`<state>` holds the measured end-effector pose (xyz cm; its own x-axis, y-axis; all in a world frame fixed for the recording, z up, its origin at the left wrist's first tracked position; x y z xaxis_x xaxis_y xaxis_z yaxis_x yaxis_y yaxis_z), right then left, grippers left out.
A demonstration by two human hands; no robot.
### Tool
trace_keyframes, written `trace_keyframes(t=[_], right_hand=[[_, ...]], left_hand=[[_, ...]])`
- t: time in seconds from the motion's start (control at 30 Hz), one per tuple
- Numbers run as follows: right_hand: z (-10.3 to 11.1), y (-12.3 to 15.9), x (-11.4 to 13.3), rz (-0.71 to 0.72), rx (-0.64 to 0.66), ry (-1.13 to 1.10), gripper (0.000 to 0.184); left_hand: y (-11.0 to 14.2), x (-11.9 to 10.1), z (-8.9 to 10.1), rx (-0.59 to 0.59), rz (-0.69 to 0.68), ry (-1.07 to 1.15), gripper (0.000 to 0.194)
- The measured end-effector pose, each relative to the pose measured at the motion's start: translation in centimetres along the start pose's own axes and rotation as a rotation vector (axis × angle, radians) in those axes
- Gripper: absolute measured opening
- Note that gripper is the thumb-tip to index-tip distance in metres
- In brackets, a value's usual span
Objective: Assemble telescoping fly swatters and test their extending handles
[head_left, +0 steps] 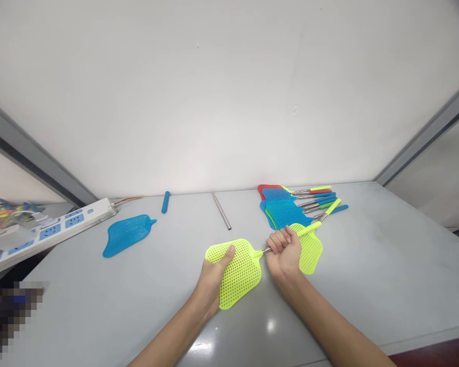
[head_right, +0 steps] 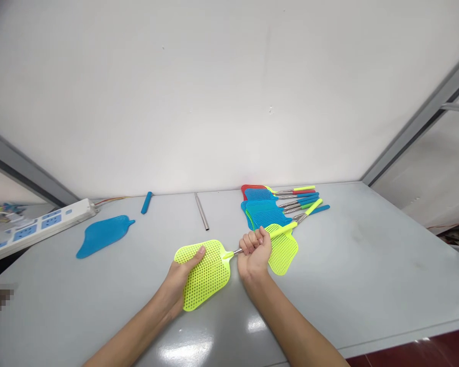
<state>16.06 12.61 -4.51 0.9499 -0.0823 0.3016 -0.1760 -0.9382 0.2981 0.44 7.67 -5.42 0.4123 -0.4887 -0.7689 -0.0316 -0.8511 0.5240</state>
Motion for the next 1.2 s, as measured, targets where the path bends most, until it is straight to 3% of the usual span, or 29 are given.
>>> trace_keyframes(t=[0.37,0.6,0.83,1.03,1.2], right_hand=[[-0.4,-0.3,0.1,-0.051,0.011,0.016,0.039],[-1.3,-0.6,0.3,-0.091,0.099,0.056,0.035],[-2.2,-1.0,1.0,-0.099,0.146,0.048,0.026],[-1.6,-2.0,0.9,-0.021,0.075,0.387,0.010],[-0.1,-2.0,0.2,0.004,-0.025,0.578,0.016]], left_hand=[[0.5,-0.6,-0.7,0.024,-0.059,0.019,0.038],[0.7,-0.8,-1.4,0.068,-0.043,0.046,0.032],[0.8,-1.2,-2.1,0.170,-0.055,0.000,0.032],[0.9,-0.4,-3.2,0.325,-0.077,-0.097,0.037],[2.2,-0.2,-4.9,0.460,-0.100,-0.230,0.039]])
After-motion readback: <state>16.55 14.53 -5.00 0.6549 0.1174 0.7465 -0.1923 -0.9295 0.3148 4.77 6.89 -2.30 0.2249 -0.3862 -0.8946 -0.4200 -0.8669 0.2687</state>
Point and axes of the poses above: each hand's wrist, its own y-axis away from the middle knuckle, its own z-axis out of the back of the hand, x = y × z, the point moved 10 cm from there along -y, towards the middle knuckle, and after that the axes turned 5 degrees about -z, right-handed, at the moved point
